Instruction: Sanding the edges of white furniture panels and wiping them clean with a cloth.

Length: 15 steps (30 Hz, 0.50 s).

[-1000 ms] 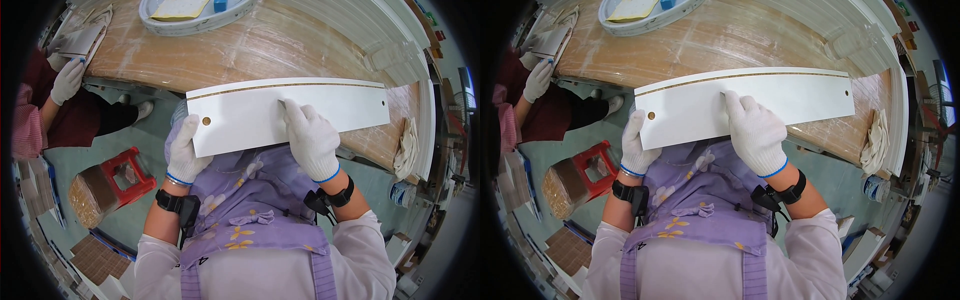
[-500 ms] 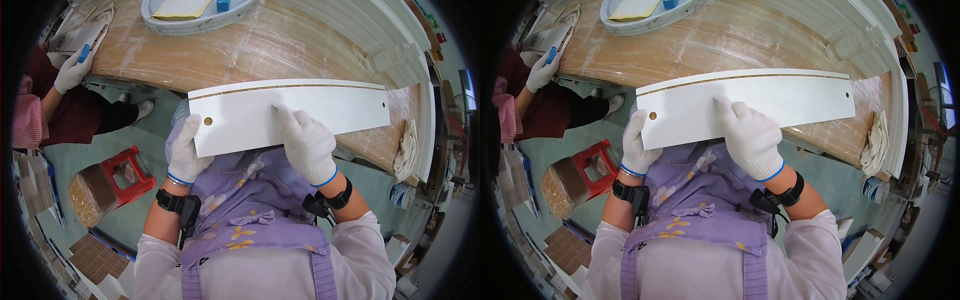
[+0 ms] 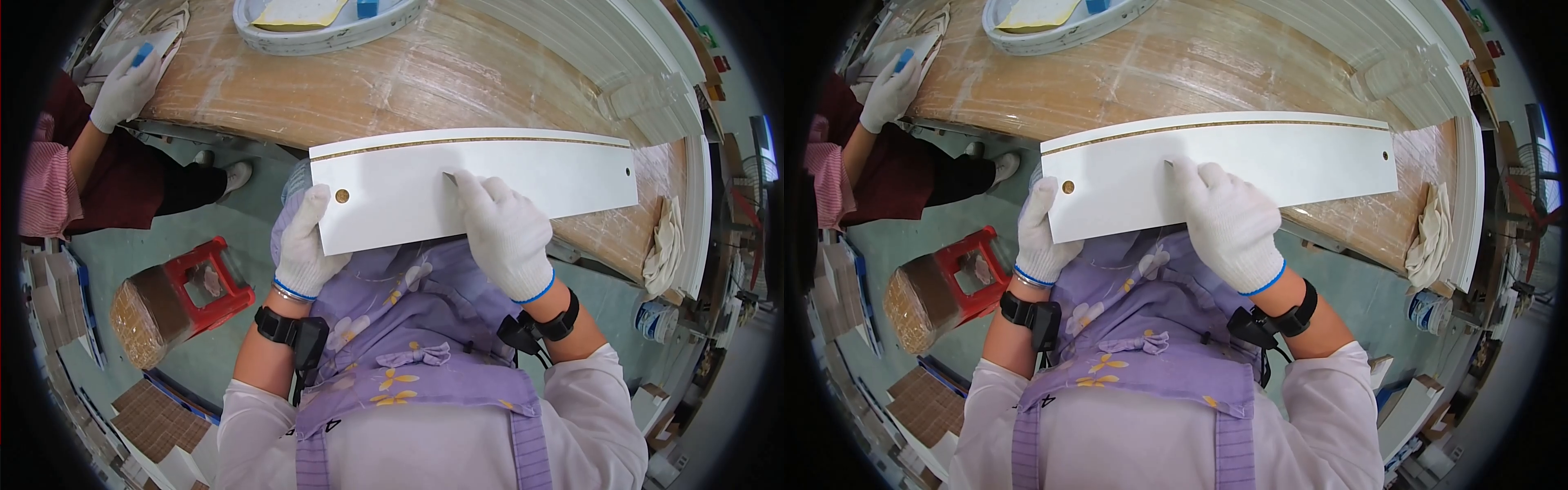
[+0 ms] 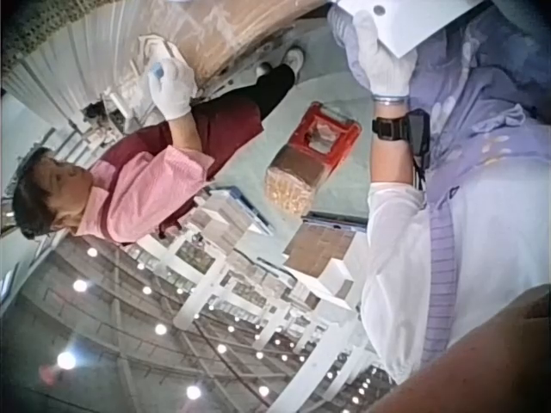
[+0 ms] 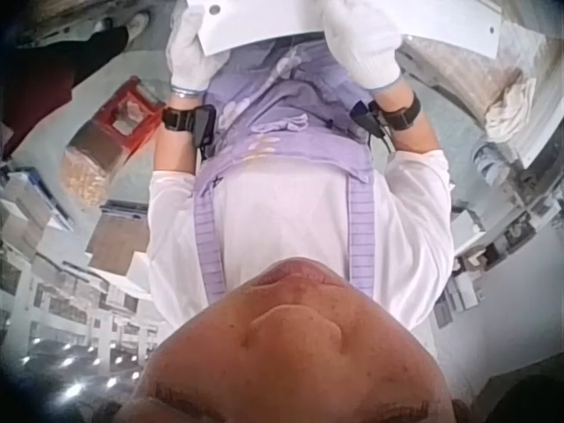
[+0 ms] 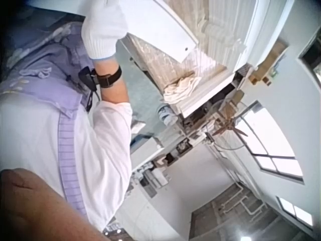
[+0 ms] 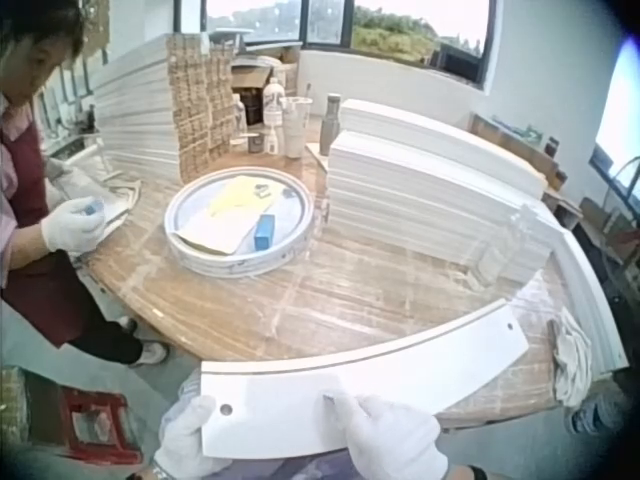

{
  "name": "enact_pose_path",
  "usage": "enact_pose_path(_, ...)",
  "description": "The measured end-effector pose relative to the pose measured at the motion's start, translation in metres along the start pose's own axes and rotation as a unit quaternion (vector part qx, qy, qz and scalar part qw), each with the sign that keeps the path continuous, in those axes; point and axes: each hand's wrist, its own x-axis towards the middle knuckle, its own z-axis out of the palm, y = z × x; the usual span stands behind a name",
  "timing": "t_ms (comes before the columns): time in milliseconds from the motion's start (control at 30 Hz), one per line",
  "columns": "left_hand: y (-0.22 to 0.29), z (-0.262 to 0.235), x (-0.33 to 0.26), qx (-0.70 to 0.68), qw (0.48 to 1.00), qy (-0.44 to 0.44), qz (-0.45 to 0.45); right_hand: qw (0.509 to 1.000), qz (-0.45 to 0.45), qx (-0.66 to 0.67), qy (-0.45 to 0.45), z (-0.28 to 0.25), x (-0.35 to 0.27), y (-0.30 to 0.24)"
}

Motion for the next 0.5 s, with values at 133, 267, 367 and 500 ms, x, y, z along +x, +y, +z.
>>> enact_pose_path(133, -0.0003, 0.0011, 0.0004, 0.008, 1.0, -0.001, 0.004, 1.0, 0.012, 0.007, 0.025, 0.0026, 0.0012, 0.0017)
enact_pose_path(267, 0.0, -0.0019, -0.0003, 0.002, 1.0, 0.0, -0.004, 0.999, 0.032, 0.018, 0.002, 0.0032, 0.0004, 0.0009)
enact_pose_path(367, -0.0002, -0.0015, -0.0002, 0.009, 1.0, 0.004, -0.002, 0.999, 0.011, 0.018, 0.026, 0.004, -0.0018, 0.0006)
enact_pose_path(500, -0.0002, -0.0019, 0.0, 0.008, 1.0, 0.008, -0.001, 0.999, 0.011, -0.001, 0.041, 0.0049, 0.0013, 0.0031)
